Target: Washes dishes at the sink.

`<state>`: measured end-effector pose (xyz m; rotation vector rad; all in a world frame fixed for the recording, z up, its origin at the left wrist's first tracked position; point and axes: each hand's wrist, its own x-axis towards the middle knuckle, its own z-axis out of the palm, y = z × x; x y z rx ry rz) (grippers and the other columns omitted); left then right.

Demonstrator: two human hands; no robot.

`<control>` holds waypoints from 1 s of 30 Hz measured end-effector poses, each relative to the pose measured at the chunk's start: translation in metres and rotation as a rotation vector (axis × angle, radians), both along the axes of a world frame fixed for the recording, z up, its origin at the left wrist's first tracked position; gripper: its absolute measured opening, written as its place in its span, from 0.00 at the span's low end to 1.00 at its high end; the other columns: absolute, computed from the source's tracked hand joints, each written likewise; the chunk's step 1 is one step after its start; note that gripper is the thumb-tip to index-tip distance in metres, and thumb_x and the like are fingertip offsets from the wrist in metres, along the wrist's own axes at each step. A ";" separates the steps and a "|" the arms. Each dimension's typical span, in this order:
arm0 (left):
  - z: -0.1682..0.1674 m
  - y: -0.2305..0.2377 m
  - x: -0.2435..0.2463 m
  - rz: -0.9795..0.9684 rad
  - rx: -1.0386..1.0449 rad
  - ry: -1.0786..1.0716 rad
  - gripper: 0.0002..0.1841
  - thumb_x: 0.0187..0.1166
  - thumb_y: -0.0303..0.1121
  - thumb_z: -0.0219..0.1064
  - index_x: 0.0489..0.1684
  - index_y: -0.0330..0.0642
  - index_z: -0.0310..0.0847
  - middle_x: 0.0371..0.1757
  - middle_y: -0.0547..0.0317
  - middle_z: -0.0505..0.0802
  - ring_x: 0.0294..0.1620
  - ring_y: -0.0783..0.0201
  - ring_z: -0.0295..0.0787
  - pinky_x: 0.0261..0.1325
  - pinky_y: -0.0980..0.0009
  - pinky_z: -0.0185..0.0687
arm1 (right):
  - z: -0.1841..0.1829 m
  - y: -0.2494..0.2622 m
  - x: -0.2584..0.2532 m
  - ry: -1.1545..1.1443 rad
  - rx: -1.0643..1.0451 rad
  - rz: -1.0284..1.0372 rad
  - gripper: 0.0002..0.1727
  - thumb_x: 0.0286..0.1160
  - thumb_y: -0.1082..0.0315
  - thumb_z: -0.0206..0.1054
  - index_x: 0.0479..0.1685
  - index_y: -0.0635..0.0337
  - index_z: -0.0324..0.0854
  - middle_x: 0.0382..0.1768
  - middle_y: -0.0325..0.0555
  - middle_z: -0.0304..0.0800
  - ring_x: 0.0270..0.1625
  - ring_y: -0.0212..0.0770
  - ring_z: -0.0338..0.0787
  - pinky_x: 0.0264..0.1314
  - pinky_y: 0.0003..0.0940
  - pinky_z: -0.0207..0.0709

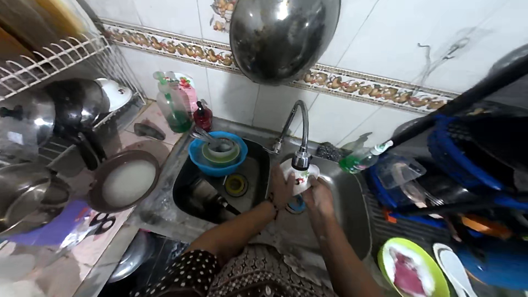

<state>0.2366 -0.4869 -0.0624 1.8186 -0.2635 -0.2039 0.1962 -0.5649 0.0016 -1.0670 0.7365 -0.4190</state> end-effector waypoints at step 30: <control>-0.006 0.000 -0.012 -0.301 0.328 -0.434 0.28 0.85 0.44 0.63 0.81 0.40 0.75 0.82 0.26 0.73 0.89 0.26 0.54 0.88 0.31 0.44 | -0.014 -0.004 -0.008 0.101 0.020 -0.144 0.10 0.91 0.72 0.51 0.57 0.69 0.72 0.39 0.46 0.78 0.36 0.33 0.82 0.42 0.29 0.81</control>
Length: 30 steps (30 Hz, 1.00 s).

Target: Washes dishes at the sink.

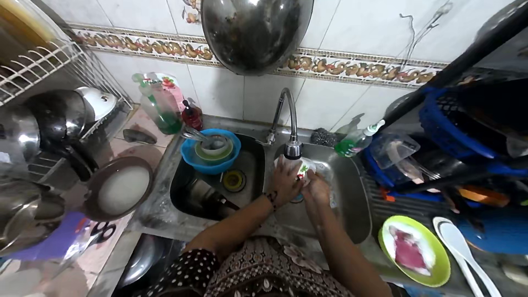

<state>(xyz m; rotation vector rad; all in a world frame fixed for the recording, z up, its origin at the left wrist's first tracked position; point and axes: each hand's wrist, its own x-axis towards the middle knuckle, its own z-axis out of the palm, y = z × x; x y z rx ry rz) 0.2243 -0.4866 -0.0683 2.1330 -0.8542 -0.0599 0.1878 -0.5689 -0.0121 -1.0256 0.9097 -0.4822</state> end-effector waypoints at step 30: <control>0.051 -0.001 0.026 0.062 0.096 0.596 0.25 0.89 0.37 0.59 0.75 0.22 0.71 0.74 0.26 0.80 0.79 0.38 0.75 0.84 0.49 0.65 | 0.010 -0.024 -0.002 0.435 -0.666 0.617 0.17 0.91 0.67 0.55 0.59 0.75 0.80 0.48 0.65 0.85 0.45 0.51 0.85 0.54 0.51 0.78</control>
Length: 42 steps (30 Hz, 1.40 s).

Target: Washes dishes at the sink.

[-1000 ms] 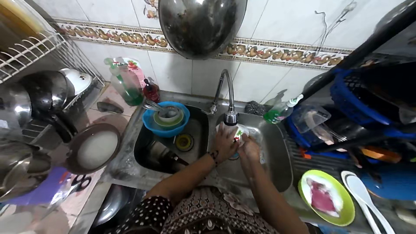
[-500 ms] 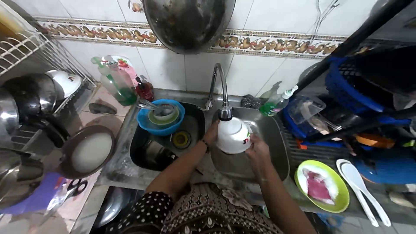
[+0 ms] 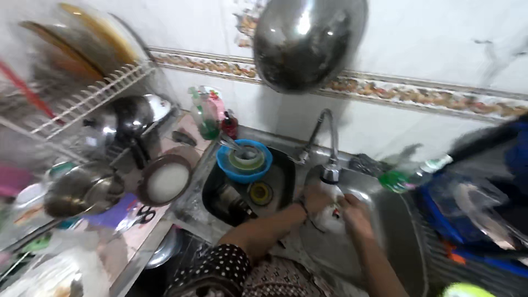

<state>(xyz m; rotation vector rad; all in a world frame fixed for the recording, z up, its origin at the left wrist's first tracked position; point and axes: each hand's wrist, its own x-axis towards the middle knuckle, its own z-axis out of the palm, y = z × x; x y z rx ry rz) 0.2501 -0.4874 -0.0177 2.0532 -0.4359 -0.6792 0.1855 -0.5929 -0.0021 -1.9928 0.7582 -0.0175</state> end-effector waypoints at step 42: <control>0.004 0.008 -0.009 0.103 -0.223 0.431 0.33 0.94 0.47 0.49 0.81 0.21 0.64 0.80 0.25 0.75 0.84 0.38 0.68 0.86 0.44 0.60 | -0.013 0.010 -0.004 0.026 -0.539 0.282 0.20 0.87 0.70 0.54 0.59 0.82 0.81 0.55 0.83 0.86 0.61 0.79 0.86 0.67 0.73 0.72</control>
